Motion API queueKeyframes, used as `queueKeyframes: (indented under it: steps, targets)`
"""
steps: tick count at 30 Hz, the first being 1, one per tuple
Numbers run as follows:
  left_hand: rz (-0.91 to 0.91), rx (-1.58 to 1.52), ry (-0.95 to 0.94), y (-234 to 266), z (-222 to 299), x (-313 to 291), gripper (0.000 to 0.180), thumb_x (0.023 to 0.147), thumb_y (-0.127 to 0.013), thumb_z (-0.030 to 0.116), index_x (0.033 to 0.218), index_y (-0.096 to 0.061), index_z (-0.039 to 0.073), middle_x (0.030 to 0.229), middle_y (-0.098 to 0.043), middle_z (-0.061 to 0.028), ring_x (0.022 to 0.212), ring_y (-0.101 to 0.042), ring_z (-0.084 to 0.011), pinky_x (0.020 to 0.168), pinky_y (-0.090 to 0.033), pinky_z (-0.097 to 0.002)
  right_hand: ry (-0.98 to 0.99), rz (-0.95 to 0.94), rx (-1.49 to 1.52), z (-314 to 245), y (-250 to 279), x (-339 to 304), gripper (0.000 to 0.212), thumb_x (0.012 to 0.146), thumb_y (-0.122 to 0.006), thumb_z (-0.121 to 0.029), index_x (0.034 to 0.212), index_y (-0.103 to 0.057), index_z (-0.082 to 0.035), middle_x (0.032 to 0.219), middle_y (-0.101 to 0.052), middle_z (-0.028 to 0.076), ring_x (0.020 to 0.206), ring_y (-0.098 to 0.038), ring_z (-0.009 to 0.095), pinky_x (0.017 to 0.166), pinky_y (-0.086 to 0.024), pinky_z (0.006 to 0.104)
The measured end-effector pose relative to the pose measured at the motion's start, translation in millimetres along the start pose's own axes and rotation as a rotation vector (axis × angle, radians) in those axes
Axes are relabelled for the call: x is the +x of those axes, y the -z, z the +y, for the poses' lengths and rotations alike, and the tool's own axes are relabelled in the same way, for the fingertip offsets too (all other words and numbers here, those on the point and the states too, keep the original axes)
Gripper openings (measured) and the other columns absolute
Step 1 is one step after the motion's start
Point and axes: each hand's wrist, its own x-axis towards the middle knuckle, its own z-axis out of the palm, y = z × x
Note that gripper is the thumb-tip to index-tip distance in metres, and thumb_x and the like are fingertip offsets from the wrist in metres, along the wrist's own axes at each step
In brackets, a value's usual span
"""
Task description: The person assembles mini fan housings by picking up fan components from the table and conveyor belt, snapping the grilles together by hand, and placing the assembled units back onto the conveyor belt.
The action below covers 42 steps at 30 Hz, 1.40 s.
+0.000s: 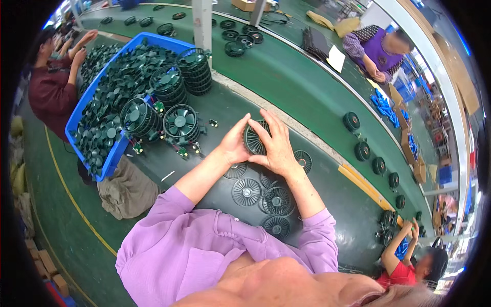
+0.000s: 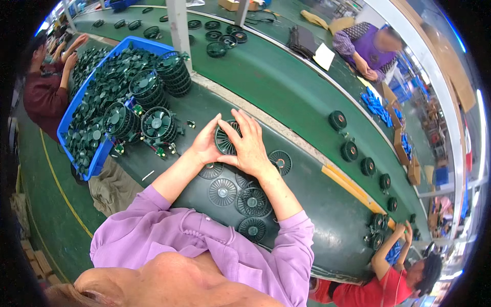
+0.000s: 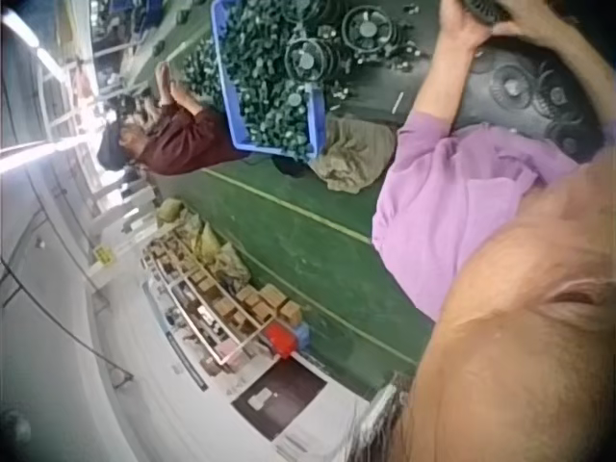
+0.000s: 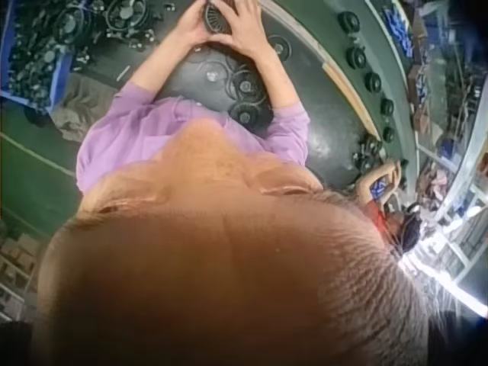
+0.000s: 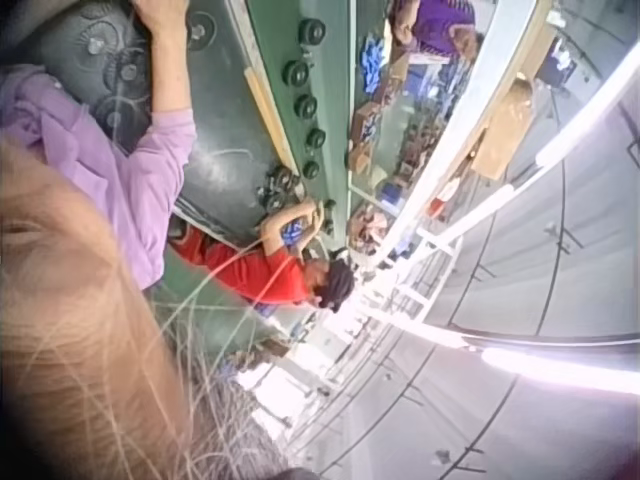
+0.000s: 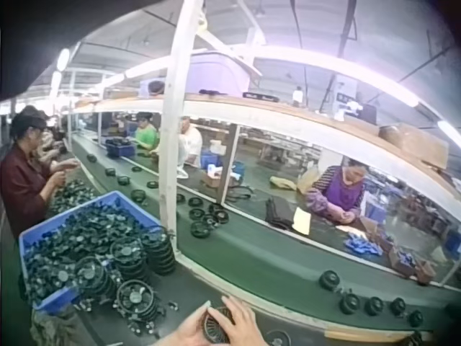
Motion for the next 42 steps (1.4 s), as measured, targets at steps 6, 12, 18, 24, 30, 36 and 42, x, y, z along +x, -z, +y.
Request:
queueKeyframes:
  steps: [6,12,18,24,30,36,42]
  targets:
    - [0.173,0.193,-0.545,-1,-25,0,0.031,0.102,-0.041,0.033,0.121,-0.052,0.011,0.116,-0.057,-0.0055,0.107,-0.056,-0.0178,0.092,-0.047,-0.0353,-0.112,0.224,0.349,-9,-33,5,0.079,0.081,-0.062,-0.050,0.141,-0.033,-0.008,0.147,-0.027,0.025,0.136,-0.026,0.044,0.110,-0.024,0.0494]
    - [0.281,0.852,-1.025,-6,-35,-2,0.030,0.101,-0.037,0.021,0.126,-0.040,0.003,0.123,-0.043,-0.0095,0.112,-0.042,-0.0170,0.098,-0.034,-0.0300,-0.190,0.333,0.685,-18,-51,11,0.058,0.090,-0.051,-0.034,0.136,-0.035,-0.002,0.141,-0.035,0.023,0.136,-0.030,0.038,0.111,-0.024,0.0439]
    - [0.231,1.354,-0.848,2,-4,-3,0.043,0.099,-0.045,0.026,0.134,-0.035,0.003,0.129,-0.048,-0.0199,0.122,-0.047,-0.0312,0.102,-0.036,-0.0389,-0.351,0.174,0.684,1,-13,22,0.053,0.088,-0.058,-0.024,0.135,-0.041,-0.006,0.128,-0.049,0.013,0.110,-0.050,0.022,0.098,-0.038,0.0329]
    - [0.084,2.006,-0.896,-28,85,-66,0.043,0.077,-0.046,-0.009,0.114,-0.062,0.005,0.119,-0.062,-0.0129,0.119,-0.053,-0.0316,0.102,-0.041,-0.0408,-0.506,0.371,0.091,104,12,-5,0.064,0.080,-0.071,-0.027,0.134,-0.044,-0.007,0.127,-0.050,0.023,0.112,-0.053,0.037,0.094,-0.045,0.0436]
    - [0.092,2.603,-0.441,-20,146,-102,0.041,0.074,-0.053,-0.009,0.111,-0.064,0.005,0.124,-0.060,-0.0111,0.130,-0.044,-0.0310,0.107,-0.037,-0.0415,-0.265,0.055,-0.050,45,-4,6,0.051,0.075,-0.071,-0.018,0.122,-0.056,-0.007,0.135,-0.047,0.019,0.123,-0.045,0.038,0.101,-0.040,0.0461]
    - [0.169,2.518,-0.481,-17,160,-91,0.014,0.082,-0.060,0.008,0.096,-0.059,0.004,0.096,-0.066,-0.0115,0.092,-0.063,-0.0317,0.079,-0.050,-0.0401,0.072,-0.428,0.127,-39,-52,-1,0.078,0.061,-0.083,-0.029,0.130,-0.050,-0.010,0.135,-0.045,0.019,0.125,-0.042,0.036,0.099,-0.039,0.0482]
    - [0.499,2.062,-0.894,-24,147,-88,0.025,0.093,-0.053,0.012,0.117,-0.056,0.005,0.085,-0.065,-0.0140,0.074,-0.065,-0.0289,0.067,-0.050,-0.0358,-0.001,-0.359,0.251,-28,-45,3,0.078,0.065,-0.081,-0.027,0.133,-0.048,-0.009,0.133,-0.048,0.019,0.120,-0.046,0.038,0.101,-0.039,0.0450]
